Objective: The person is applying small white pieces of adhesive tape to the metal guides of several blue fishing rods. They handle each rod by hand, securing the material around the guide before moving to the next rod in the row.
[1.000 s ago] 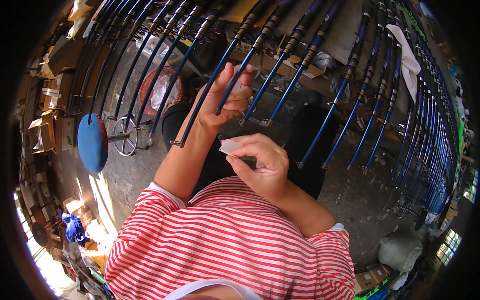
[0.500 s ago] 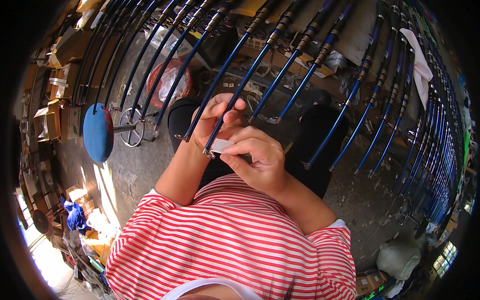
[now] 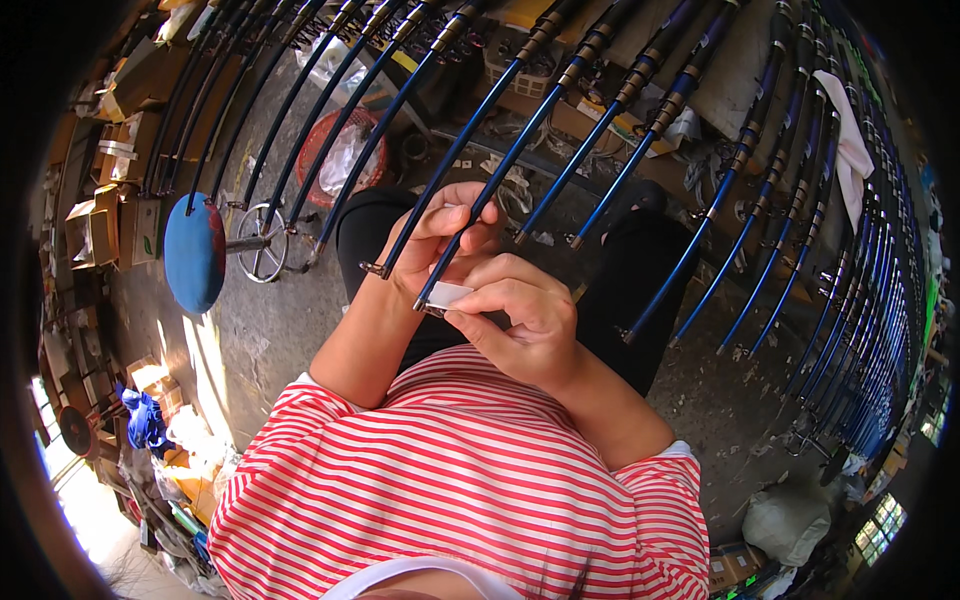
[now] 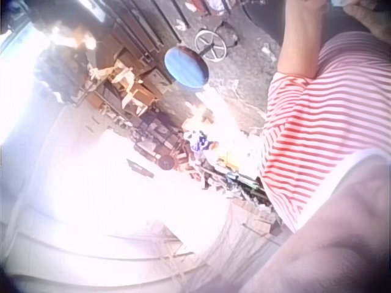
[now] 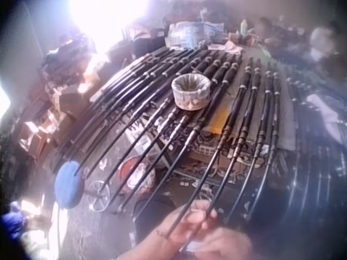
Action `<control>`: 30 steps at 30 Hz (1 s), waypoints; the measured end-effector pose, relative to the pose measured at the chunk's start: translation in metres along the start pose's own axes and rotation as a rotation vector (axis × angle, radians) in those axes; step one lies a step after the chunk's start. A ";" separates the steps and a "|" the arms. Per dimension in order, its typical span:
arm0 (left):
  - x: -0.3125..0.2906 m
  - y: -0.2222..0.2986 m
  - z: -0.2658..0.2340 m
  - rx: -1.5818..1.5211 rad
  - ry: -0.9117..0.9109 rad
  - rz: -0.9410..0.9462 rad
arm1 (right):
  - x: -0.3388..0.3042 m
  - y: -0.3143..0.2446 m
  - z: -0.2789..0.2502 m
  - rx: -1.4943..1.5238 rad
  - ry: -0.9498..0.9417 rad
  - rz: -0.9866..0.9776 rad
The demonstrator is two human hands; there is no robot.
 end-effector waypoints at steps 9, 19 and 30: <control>0.004 -0.001 0.002 0.006 -0.060 -0.009 | 0.001 -0.002 0.000 -0.016 -0.004 -0.025; 0.006 -0.001 0.002 0.102 -0.024 0.011 | -0.001 -0.001 0.000 -0.040 -0.014 -0.016; 0.010 0.002 0.014 0.231 -0.105 0.052 | 0.003 -0.004 -0.001 -0.049 -0.012 -0.032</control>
Point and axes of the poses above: each hand's wrist, its own x-axis towards the middle knuckle, its own z-axis out of the palm, y = z × x, the point moved 8 cm from there along x, towards the middle knuckle, and after that the axes turned 6 degrees about -x, right-handed, at the moved point
